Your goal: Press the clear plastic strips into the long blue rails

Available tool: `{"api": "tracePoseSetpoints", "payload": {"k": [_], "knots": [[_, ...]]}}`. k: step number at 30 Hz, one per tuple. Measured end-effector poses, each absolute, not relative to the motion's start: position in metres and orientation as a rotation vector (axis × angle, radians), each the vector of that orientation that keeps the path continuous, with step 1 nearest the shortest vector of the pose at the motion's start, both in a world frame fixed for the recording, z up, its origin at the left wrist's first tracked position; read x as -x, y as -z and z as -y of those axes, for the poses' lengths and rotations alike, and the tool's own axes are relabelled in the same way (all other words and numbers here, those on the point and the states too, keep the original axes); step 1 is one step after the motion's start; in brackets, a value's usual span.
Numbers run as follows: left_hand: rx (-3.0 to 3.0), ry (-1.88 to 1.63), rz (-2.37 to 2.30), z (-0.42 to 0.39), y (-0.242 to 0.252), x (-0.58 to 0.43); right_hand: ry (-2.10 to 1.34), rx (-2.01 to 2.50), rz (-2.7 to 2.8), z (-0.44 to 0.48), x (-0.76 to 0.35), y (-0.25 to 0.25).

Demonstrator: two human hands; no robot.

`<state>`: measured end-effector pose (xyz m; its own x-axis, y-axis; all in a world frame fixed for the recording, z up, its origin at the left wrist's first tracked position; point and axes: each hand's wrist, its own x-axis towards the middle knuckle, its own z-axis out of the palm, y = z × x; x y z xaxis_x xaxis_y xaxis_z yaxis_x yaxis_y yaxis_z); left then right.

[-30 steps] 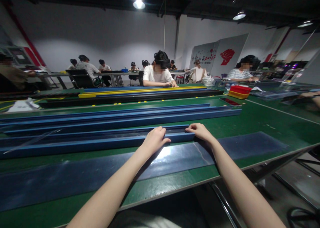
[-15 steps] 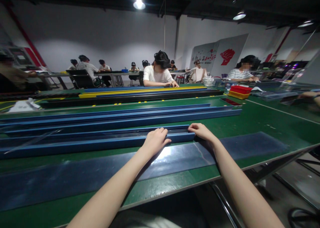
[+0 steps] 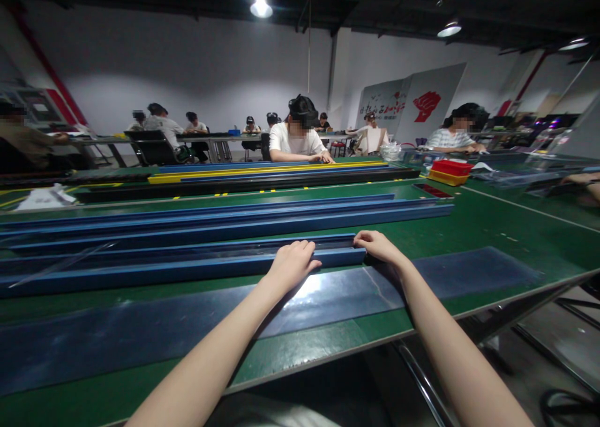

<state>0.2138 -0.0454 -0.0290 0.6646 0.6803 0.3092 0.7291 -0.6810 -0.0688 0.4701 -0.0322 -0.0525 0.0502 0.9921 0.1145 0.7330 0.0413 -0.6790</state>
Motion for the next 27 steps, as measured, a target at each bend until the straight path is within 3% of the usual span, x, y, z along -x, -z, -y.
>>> {"api": "tracePoseSetpoints", "payload": {"k": [19,27], "knots": [[2.703,0.254,1.119,0.044,0.018,-0.209,-0.327,1.772,1.742,0.047,-0.462,0.039],[2.787,0.268,1.168,0.040,0.012,-0.197,0.178,1.832,1.749,0.055,-0.449,0.035]]}}
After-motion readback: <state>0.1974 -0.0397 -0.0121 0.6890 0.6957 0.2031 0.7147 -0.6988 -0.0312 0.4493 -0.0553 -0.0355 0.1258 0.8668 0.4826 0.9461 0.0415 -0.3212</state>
